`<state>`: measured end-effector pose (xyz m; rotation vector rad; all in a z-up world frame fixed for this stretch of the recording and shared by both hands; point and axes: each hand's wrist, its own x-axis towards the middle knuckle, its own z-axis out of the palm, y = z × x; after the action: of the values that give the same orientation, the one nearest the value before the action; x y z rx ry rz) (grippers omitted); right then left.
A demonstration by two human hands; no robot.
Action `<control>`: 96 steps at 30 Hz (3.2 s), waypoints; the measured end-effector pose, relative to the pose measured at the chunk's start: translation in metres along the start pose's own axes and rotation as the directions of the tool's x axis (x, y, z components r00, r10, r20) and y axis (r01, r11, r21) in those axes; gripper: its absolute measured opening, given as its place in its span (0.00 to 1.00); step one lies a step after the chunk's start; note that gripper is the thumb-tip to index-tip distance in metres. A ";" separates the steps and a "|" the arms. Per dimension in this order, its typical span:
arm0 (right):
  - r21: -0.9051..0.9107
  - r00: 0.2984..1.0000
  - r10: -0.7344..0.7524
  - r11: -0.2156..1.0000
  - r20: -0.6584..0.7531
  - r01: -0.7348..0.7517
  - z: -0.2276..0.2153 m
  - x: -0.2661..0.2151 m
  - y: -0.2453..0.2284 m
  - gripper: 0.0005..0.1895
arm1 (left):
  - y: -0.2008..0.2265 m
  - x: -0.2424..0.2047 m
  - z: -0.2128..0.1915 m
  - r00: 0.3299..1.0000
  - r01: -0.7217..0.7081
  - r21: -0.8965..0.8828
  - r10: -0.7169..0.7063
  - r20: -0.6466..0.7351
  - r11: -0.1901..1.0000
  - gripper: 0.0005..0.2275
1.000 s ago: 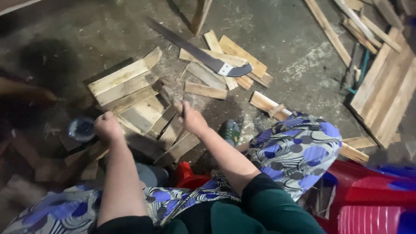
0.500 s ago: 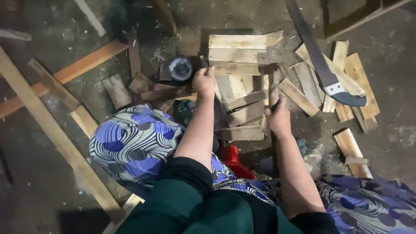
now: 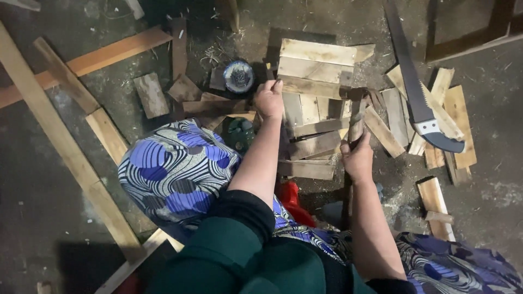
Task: Assembling wooden slats into a frame or crate using a hammer and nails
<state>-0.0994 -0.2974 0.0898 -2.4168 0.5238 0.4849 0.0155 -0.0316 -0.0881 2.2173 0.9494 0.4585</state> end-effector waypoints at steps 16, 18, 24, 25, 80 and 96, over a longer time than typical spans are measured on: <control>0.055 0.999 0.026 0.998 -0.019 -0.025 0.000 -0.010 -0.026 0.31 | 0.033 -0.031 -0.009 0.989 0.032 -0.085 -0.019 0.149 0.996 0.10; 0.048 1.000 -0.002 0.999 -0.021 0.003 -0.001 -0.007 -0.021 0.31 | 0.033 -0.035 -0.004 0.983 0.028 0.026 -0.032 0.180 0.999 0.09; 0.095 0.997 -0.080 0.992 -0.002 0.080 0.012 -0.021 -0.044 0.26 | 0.025 -0.032 0.009 0.981 0.065 -0.031 -0.058 0.187 0.997 0.08; 0.088 0.997 -0.079 0.993 0.006 0.078 0.012 -0.028 -0.059 0.26 | 0.029 -0.034 0.002 0.980 0.074 -0.027 -0.068 0.189 0.997 0.08; -0.006 0.969 0.059 0.998 -0.241 -0.062 0.003 0.018 -0.032 0.30 | 0.086 -0.035 -0.030 0.954 -0.132 -0.234 0.187 0.234 0.963 0.12; -0.481 0.848 -0.266 0.877 -0.459 0.015 0.047 0.179 0.023 0.21 | 0.092 -0.013 -0.043 0.716 0.130 -0.140 0.005 0.698 0.982 0.17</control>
<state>0.0327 -0.3292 -0.0386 -3.0413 0.4730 -0.1478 0.0294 -0.0688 0.0061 1.9287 0.5315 -0.3235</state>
